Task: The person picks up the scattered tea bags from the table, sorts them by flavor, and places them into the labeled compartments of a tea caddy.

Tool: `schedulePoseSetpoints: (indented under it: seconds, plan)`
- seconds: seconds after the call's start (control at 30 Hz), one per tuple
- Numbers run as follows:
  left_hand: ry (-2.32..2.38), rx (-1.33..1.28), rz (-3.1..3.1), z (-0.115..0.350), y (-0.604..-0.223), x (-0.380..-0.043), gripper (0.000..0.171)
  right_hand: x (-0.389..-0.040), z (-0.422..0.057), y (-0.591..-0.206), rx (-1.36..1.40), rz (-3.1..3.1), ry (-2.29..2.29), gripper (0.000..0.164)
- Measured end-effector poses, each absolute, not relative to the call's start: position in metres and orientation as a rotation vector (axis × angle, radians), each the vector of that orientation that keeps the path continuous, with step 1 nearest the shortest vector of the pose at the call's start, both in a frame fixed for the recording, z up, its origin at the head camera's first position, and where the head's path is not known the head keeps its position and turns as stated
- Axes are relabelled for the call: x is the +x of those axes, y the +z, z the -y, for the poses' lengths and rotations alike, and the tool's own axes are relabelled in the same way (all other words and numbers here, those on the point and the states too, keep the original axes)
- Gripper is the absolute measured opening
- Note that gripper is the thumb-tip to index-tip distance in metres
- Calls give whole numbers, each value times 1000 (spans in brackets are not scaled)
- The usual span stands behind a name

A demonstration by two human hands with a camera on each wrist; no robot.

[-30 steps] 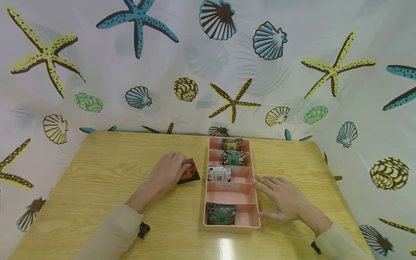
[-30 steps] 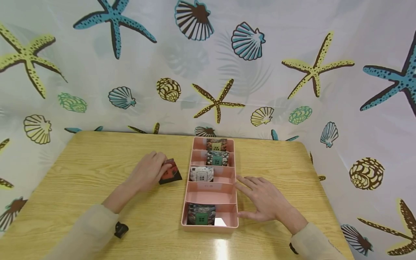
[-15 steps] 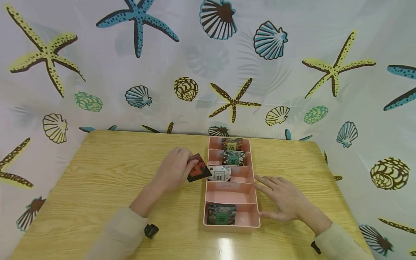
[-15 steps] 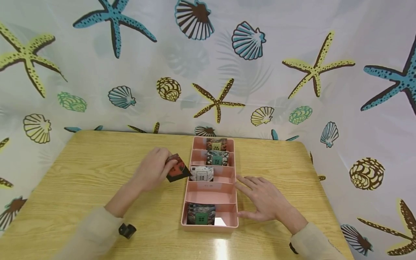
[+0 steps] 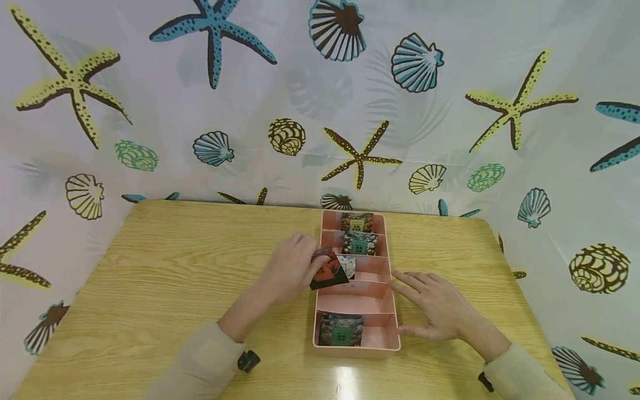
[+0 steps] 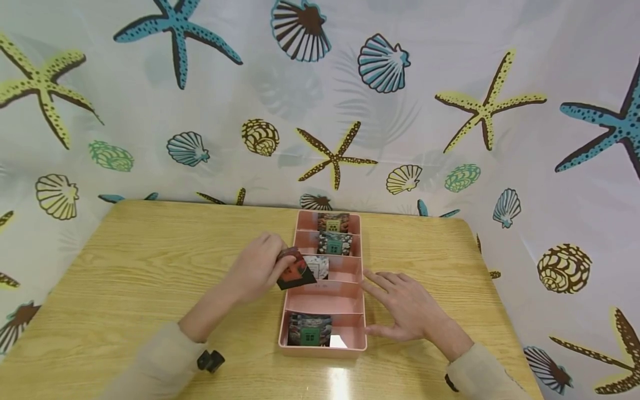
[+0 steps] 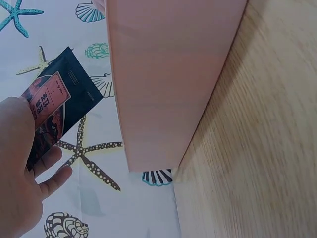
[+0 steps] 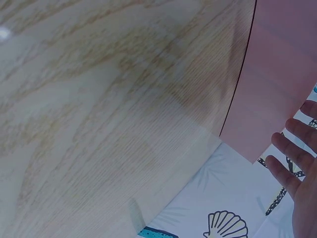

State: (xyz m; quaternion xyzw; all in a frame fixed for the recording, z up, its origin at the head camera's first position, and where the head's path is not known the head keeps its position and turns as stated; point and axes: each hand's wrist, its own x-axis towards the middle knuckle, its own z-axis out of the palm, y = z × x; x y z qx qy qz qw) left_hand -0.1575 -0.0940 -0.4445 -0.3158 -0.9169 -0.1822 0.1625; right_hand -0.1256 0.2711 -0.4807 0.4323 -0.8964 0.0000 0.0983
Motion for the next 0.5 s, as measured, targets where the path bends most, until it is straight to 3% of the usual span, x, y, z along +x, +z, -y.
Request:
schedulePoseSetpoints:
  seconds: [0.5]
  plan:
    - [-372,-1051,2623,64,-463,-158,25,-124,-270,-480,1273,2656,-11,86]
